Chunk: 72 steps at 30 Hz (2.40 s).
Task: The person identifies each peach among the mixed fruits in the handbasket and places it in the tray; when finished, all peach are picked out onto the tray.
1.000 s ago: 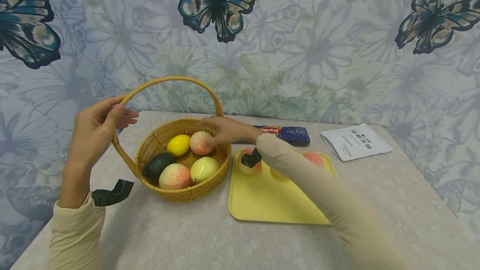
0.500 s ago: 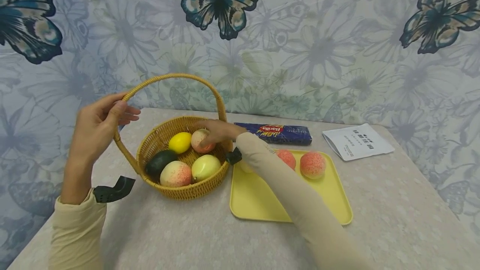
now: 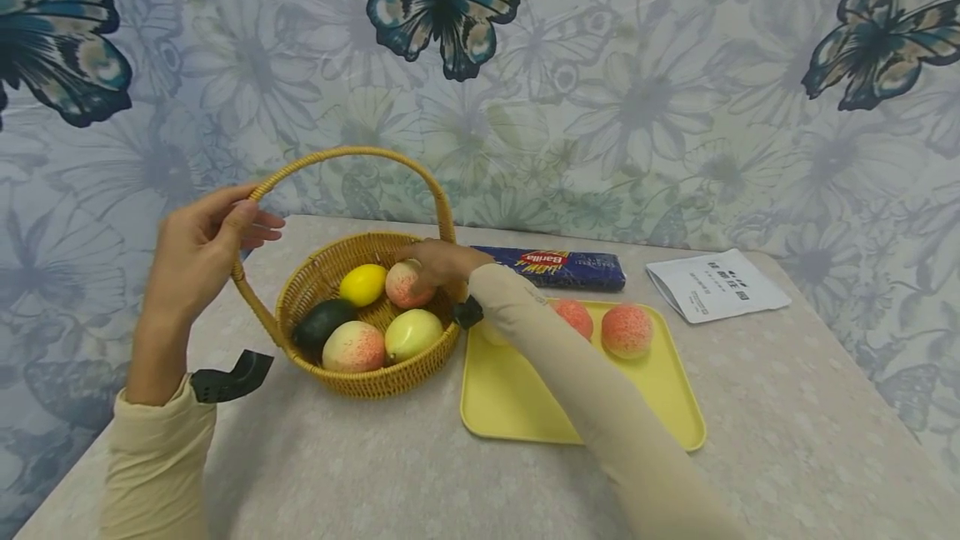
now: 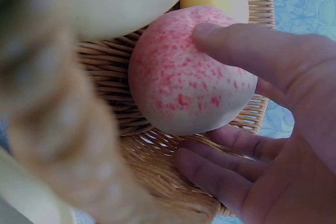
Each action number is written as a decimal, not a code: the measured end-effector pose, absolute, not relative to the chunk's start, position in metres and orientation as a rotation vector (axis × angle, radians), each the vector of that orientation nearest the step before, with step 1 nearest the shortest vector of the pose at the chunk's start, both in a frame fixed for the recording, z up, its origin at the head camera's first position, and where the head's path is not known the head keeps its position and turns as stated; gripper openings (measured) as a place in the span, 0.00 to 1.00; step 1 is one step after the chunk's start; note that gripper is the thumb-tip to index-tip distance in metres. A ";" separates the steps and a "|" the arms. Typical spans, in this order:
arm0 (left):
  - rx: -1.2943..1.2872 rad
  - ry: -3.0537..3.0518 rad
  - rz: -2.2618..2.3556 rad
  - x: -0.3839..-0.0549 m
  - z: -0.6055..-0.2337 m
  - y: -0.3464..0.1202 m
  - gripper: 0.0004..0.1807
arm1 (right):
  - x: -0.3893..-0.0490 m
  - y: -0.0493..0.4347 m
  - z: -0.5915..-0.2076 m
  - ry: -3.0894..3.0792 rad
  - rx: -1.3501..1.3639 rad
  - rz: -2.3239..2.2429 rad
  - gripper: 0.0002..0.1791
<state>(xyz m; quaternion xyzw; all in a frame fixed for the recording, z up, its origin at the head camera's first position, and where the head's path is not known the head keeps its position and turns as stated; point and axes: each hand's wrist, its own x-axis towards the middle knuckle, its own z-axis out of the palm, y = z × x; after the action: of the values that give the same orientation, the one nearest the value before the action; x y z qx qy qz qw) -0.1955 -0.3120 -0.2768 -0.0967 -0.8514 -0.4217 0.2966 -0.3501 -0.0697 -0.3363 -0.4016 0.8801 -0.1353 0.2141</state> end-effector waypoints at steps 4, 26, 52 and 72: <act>-0.257 -2.264 -1.121 -0.195 -0.276 -0.311 0.20 | -0.350 -0.068 -0.336 2.421 -1.078 -0.425 0.34; -0.254 -2.273 -1.116 -0.194 -0.275 -0.310 0.20 | -0.349 -0.065 -0.338 2.387 -1.184 -0.385 0.41; -0.237 -2.278 -1.106 -0.194 -0.277 -0.311 0.20 | -0.349 -0.052 -0.346 2.335 -1.174 -0.653 0.34; -0.240 -2.262 -1.098 -0.188 -0.279 -0.309 0.19 | -0.349 -0.046 -0.353 2.295 -1.266 -0.686 0.34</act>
<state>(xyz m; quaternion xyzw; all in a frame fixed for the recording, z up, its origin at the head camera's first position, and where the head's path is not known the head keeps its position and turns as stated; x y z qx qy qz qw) -0.1882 -0.3092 -0.2785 -0.0905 -0.8535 -0.4143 0.3029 -0.3490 -0.0458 -0.3526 -0.4565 0.8274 -0.2472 0.2143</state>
